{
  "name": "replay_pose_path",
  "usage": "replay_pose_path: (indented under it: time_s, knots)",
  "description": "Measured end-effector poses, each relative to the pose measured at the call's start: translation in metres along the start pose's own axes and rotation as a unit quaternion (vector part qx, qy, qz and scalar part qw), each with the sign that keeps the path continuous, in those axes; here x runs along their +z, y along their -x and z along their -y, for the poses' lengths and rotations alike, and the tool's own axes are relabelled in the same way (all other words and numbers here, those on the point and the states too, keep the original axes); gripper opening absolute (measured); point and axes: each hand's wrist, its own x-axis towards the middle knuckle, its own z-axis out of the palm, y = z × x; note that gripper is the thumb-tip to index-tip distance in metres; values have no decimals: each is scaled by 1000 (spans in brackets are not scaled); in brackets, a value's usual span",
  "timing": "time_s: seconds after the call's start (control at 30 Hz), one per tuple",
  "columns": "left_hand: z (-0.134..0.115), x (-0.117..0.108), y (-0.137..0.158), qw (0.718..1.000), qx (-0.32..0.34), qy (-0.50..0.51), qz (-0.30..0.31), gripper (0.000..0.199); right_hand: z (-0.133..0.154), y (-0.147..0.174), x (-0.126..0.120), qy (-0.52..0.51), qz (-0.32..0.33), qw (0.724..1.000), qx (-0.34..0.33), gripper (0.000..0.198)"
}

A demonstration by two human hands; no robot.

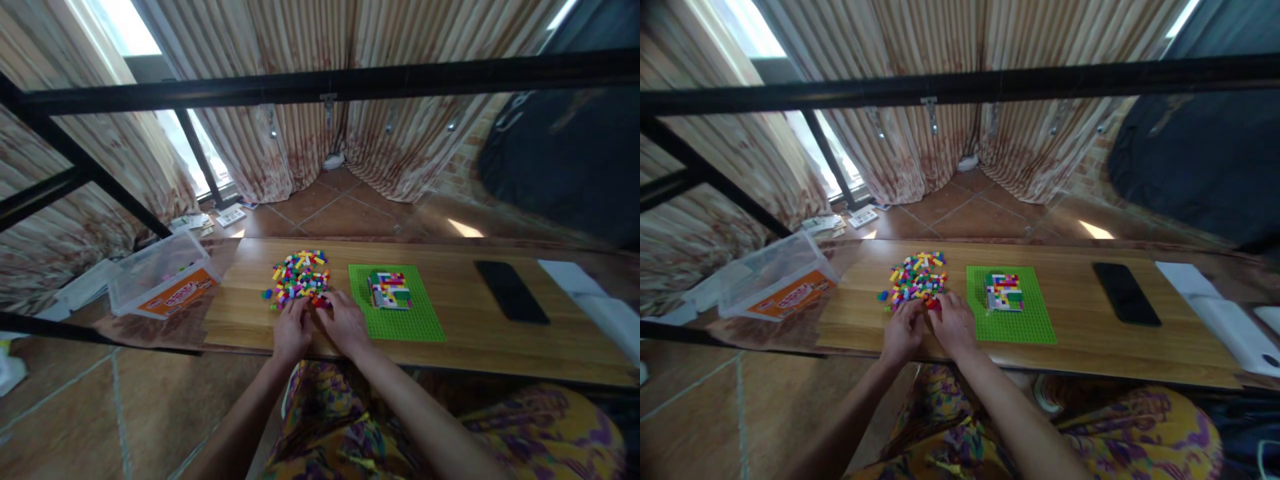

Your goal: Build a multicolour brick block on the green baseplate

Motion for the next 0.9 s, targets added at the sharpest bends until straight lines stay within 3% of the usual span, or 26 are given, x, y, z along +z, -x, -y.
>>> replay_pose_path:
  time_s: [0.2,0.4,0.67,0.8,0.9]
  knots:
    - [-4,1,-4,1000,-15,-6,0,30,-3,-9,16,53,-19,998,-19,13]
    - [-7,1,-8,989,-78,122,7,29,-10,3,6,-79,-9,996,-36,22]
    - [-30,9,-16,909,-159,370,111,26,-10,22,-19,-145,-32,988,-34,25]
    - [-44,8,-13,874,-201,419,141,26,-15,35,-28,-152,-44,987,-24,24]
    - [-55,5,-12,866,-205,422,172,26,-18,45,-33,-165,-50,985,-16,24]
